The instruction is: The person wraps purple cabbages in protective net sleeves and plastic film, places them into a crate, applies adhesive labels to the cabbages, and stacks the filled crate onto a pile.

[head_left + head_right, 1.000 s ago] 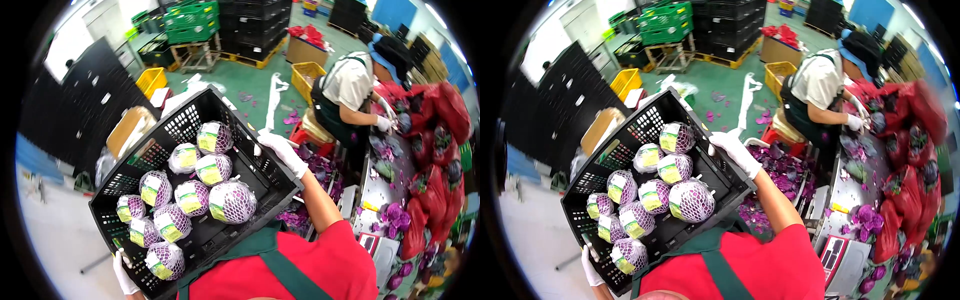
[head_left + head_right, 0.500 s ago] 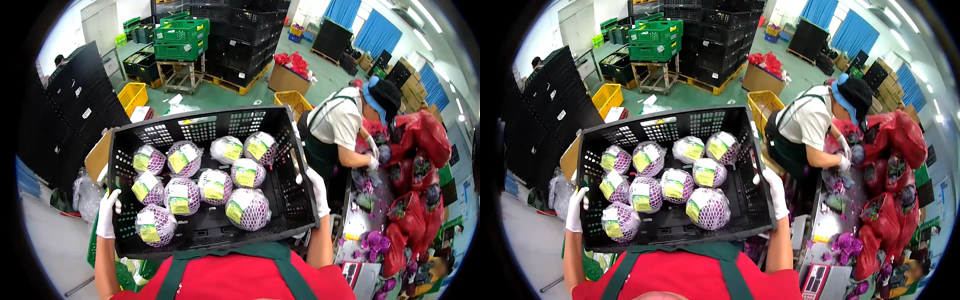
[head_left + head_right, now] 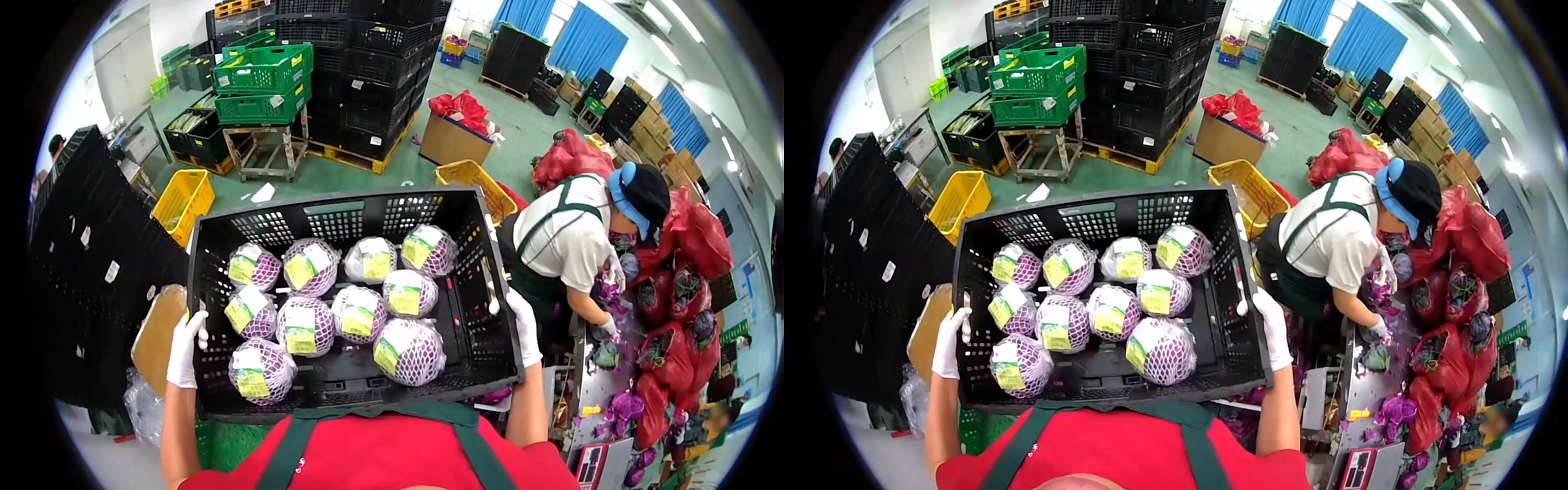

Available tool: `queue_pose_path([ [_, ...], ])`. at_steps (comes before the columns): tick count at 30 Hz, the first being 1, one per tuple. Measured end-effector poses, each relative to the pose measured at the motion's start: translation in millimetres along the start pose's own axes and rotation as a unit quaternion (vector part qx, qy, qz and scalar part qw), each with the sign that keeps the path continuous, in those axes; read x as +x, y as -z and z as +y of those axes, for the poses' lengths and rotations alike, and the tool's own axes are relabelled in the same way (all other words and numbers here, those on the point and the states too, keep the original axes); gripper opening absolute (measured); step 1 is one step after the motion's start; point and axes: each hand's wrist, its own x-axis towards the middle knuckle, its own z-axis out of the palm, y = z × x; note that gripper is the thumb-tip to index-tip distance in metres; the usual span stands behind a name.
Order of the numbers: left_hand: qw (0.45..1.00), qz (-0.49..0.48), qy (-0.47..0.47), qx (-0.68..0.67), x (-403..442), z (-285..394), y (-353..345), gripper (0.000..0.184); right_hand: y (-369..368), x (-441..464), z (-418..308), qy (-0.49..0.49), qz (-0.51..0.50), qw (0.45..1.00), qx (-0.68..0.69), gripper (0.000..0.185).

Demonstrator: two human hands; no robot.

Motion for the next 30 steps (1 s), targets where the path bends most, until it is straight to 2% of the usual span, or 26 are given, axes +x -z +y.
queue_pose_path([
  [6,0.999,-0.012,0.005,0.049,70.2,24.5,-16.7,0.016,2.6,43.4,19.4,-0.028,0.017,0.998,0.049,0.038],
  [13,0.999,-0.01,-0.019,0.036,160.4,62.2,-80.7,0.015,28.8,157.7,41.4,0.003,0.012,0.997,0.071,0.039],
  [18,0.997,0.002,-0.008,0.076,243.7,76.0,-137.6,0.017,58.1,265.7,25.0,-0.023,0.039,0.997,0.066,0.036],
  [20,0.999,-0.006,-0.008,0.038,265.3,92.9,-170.7,0.017,75.5,310.9,19.6,-0.007,0.018,0.999,0.039,0.037],
  [23,1.0,0.008,-0.007,0.025,279.9,106.6,-196.4,0.018,92.9,342.9,12.0,-0.066,0.008,0.996,0.066,0.035],
  [25,1.0,-0.005,0.004,0.023,299.6,119.6,-209.7,0.019,86.0,366.8,-4.0,0.006,0.022,1.0,0.008,0.036],
  [26,1.0,-0.005,0.004,0.022,313.0,123.4,-217.2,0.019,86.4,377.9,-7.1,0.007,0.022,1.0,0.007,0.036],
  [28,0.999,-0.008,0.006,0.032,340.3,131.2,-235.5,0.019,86.5,403.9,-13.6,-0.049,0.042,0.996,0.068,0.035],
  [30,0.999,-0.012,0.006,0.041,365.6,141.2,-252.6,0.018,85.0,427.2,-15.6,-0.053,0.053,0.994,0.08,0.035],
])
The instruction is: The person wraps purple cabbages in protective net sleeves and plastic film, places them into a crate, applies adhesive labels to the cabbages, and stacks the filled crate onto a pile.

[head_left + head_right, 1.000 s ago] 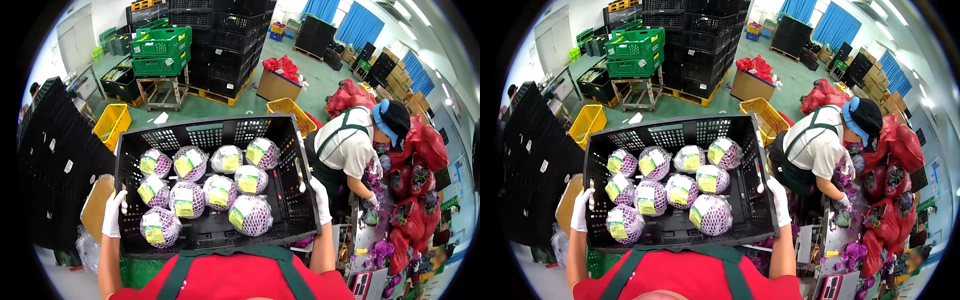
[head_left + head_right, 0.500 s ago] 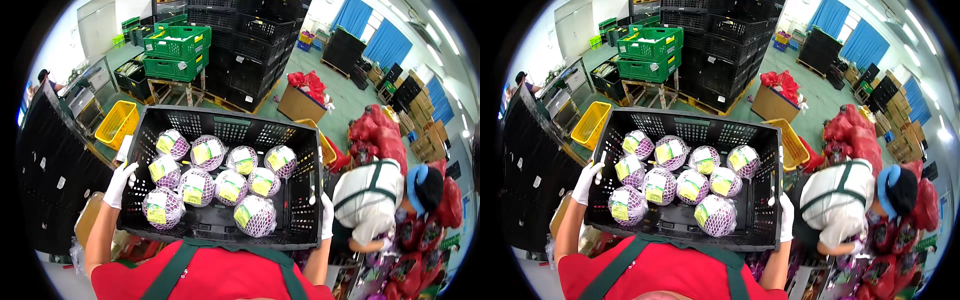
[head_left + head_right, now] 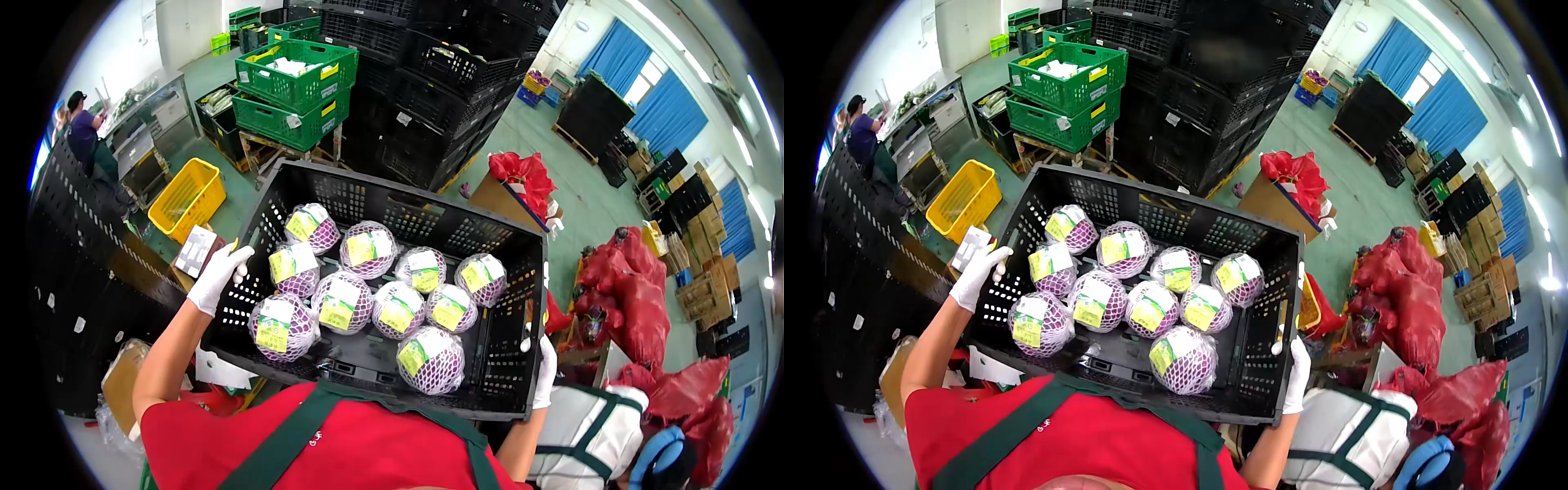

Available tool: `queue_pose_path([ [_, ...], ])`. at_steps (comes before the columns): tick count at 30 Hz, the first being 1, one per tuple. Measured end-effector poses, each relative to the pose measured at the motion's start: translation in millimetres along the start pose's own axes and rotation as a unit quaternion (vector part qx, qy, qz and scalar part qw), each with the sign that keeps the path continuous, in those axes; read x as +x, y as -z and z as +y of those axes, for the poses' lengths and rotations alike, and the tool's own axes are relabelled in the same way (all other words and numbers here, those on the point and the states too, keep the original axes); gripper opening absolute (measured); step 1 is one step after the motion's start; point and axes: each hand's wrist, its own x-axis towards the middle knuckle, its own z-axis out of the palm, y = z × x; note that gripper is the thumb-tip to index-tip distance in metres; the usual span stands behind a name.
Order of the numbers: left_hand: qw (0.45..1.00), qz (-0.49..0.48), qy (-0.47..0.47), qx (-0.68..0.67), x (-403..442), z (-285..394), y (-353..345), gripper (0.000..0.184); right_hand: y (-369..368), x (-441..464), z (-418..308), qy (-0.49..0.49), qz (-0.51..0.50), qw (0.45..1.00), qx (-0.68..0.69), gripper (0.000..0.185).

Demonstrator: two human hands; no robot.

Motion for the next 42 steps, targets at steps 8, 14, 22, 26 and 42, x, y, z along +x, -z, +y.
queue_pose_path([
  [8,0.998,-0.041,-0.022,-0.05,137.2,56.2,-55.0,0.018,-22.3,128.5,-15.5,0.009,0.008,0.998,0.066,0.029],
  [14,0.986,-0.105,-0.004,-0.126,238.1,185.0,-68.8,0.026,-85.7,236.4,-137.8,0.127,0.022,0.988,-0.086,0.026],
  [22,0.889,-0.344,-0.164,-0.253,331.6,253.9,-43.1,0.088,-108.3,292.2,-215.4,0.233,0.053,0.966,-0.099,0.033],
  [26,0.837,-0.407,-0.248,-0.267,331.2,233.3,-57.6,0.086,-75.5,318.3,-209.1,0.219,-0.061,0.973,-0.047,0.035],
  [42,0.882,-0.222,-0.316,-0.269,237.4,190.8,-96.3,0.071,-16.1,500.5,-231.4,0.224,-0.255,0.94,-0.038,0.037],
])
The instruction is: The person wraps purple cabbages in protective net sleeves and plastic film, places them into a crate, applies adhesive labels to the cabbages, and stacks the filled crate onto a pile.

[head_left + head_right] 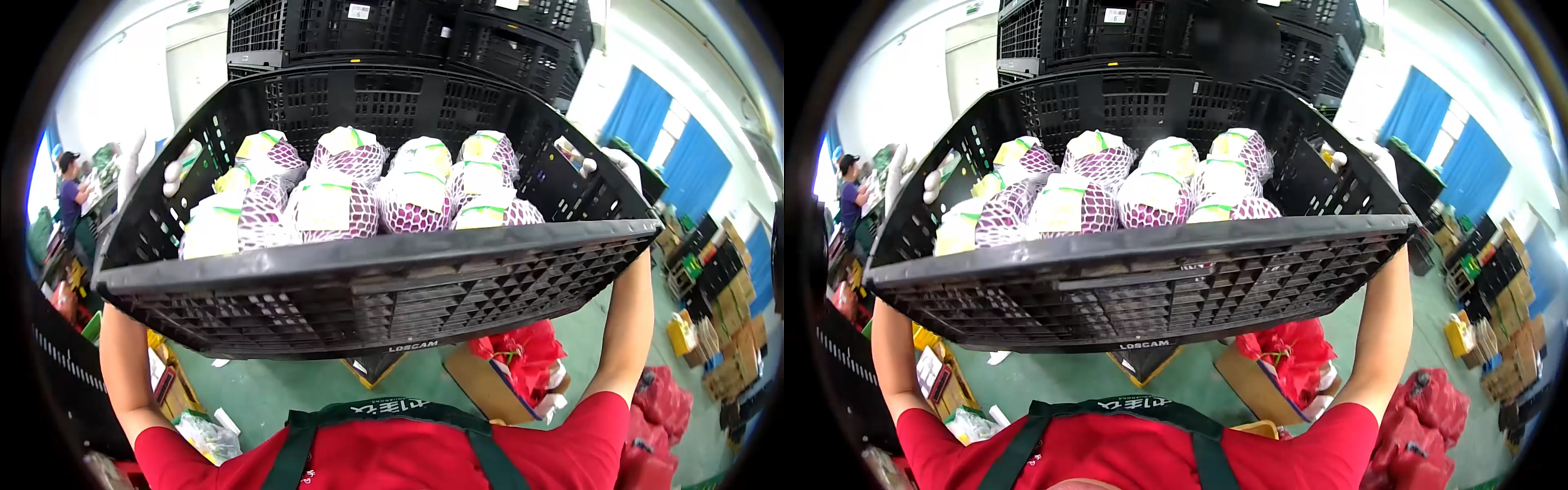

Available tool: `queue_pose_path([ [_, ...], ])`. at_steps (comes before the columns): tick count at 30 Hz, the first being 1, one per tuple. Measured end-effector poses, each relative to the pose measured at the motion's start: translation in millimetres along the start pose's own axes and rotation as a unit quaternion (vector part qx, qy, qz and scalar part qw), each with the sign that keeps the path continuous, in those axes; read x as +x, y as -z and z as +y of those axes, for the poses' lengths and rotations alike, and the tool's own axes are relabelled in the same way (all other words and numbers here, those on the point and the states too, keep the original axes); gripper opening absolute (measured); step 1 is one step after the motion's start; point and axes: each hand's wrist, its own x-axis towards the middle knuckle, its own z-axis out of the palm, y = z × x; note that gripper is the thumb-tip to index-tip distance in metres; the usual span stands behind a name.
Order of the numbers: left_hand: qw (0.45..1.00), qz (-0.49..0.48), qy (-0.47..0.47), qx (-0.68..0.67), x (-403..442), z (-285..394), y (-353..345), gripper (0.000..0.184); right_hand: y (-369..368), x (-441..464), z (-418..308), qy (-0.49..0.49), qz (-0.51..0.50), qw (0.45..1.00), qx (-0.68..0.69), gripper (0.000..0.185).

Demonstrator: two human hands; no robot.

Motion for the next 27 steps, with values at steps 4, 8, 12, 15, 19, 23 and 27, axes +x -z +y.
queue_pose_path([
  [4,0.999,-0.024,0.046,0.008,-12.6,9.3,-55.4,0.07,26.2,37.3,13.0,-0.027,-0.063,0.998,0.005,0.041],
  [8,0.99,0.086,-0.071,0.087,-39.4,1.3,-61.0,0.062,42.3,61.3,11.0,-0.048,-0.133,0.99,-0.012,0.046],
  [12,0.994,0.076,-0.044,0.06,-74.6,-20.6,-69.2,0.066,58.9,88.9,2.3,-0.089,-0.24,0.966,-0.026,0.052],
  [15,0.997,0.053,-0.021,0.045,-88.1,-44.7,-76.9,0.071,51.0,108.3,13.7,-0.13,-0.369,0.917,0.077,0.055],
  [19,0.998,0.031,0.0,0.061,-106.4,-53.7,-110.0,0.071,63.4,157.6,33.4,-0.123,-0.434,0.887,0.1,0.05],
  [23,1.0,0.001,-0.006,0.018,-86.1,-58.7,-145.8,0.07,71.9,206.6,68.2,-0.193,-0.385,0.886,0.175,0.052],
  [27,0.986,0.115,-0.102,0.064,-87.0,-80.0,-157.1,0.064,62.8,243.0,93.4,-0.146,-0.406,0.886,0.17,0.048],
])
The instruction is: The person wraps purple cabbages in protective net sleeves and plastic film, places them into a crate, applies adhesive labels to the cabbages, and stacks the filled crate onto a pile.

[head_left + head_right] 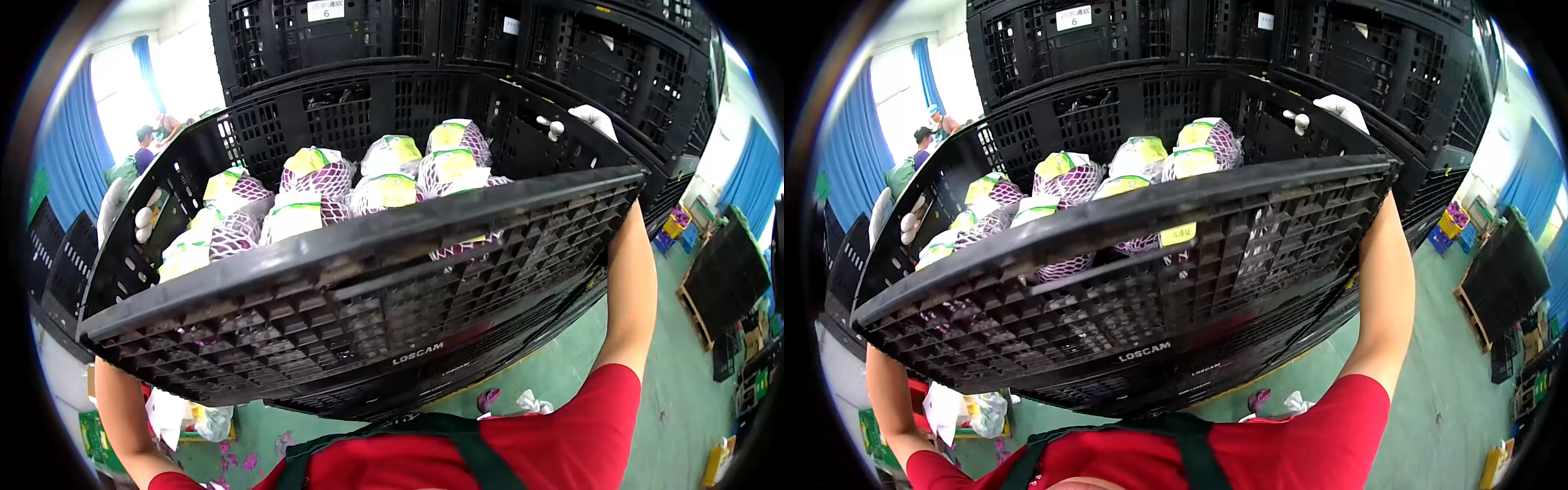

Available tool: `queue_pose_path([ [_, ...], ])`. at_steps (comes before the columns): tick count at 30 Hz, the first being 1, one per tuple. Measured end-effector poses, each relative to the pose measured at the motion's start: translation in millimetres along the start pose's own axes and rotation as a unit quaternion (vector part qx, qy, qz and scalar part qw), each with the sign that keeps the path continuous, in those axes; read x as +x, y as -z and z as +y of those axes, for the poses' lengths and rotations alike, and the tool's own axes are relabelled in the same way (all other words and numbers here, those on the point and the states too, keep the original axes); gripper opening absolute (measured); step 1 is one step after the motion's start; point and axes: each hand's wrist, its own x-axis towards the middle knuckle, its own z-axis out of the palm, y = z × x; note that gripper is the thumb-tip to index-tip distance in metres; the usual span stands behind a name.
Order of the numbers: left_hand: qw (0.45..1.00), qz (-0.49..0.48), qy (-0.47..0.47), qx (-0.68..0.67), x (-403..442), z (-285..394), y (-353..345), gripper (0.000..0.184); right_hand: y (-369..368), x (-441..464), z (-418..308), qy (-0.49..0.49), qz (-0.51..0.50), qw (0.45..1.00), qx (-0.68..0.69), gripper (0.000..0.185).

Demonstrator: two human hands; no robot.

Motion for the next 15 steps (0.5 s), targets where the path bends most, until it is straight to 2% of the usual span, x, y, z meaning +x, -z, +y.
queue_pose_path([
  [2,0.999,0.039,-0.014,0.007,3.7,-0.4,2.4,0.063,16.4,11.6,3.5,-0.007,-0.036,0.999,0.034,0.044],
  [3,0.998,0.062,-0.023,0.012,2.8,-5.5,2.4,0.062,18.9,10.4,4.2,0.067,-0.038,0.989,-0.13,0.039],
  [4,0.995,0.088,-0.036,0.02,1.8,-12.4,1.2,0.062,8.4,6.6,13.4,0.157,0.042,0.941,-0.298,0.036],
  [6,0.984,0.158,-0.065,0.045,-12.0,-38.8,4.7,0.061,-19.8,-12.1,11.2,0.14,0.115,0.933,-0.311,0.027],
  [7,0.977,0.192,-0.077,0.059,-21.0,-52.7,8.0,0.061,-35.3,-23.0,4.1,0.114,0.11,0.957,-0.244,0.027],
  [8,0.968,0.226,-0.084,0.073,-31.0,-66.8,12.4,0.06,-53.9,-46.6,4.9,0.247,0.154,0.913,-0.287,0.031],
  [9,0.959,0.258,-0.088,0.084,-38.3,-81.8,16.4,0.06,-68.0,-68.2,-11.6,0.277,0.1,0.894,-0.336,0.032],
  [10,0.949,0.288,-0.091,0.096,-45.9,-97.2,21.0,0.06,-83.0,-100.2,-3.6,0.327,0.217,0.856,-0.337,0.032],
  [11,0.939,0.315,-0.091,0.106,-51.6,-111.1,24.7,0.059,-101.7,-114.9,1.6,0.376,0.267,0.735,-0.497,0.034],
  [13,0.924,0.353,-0.08,0.123,-56.5,-136.6,28.4,0.059,-133.7,-126.2,21.0,0.386,0.186,0.615,-0.662,0.042],
  [15,0.911,0.382,-0.072,0.141,-63.9,-158.1,31.9,0.058,-171.3,-107.1,67.7,0.224,0.325,0.612,-0.686,0.028],
])
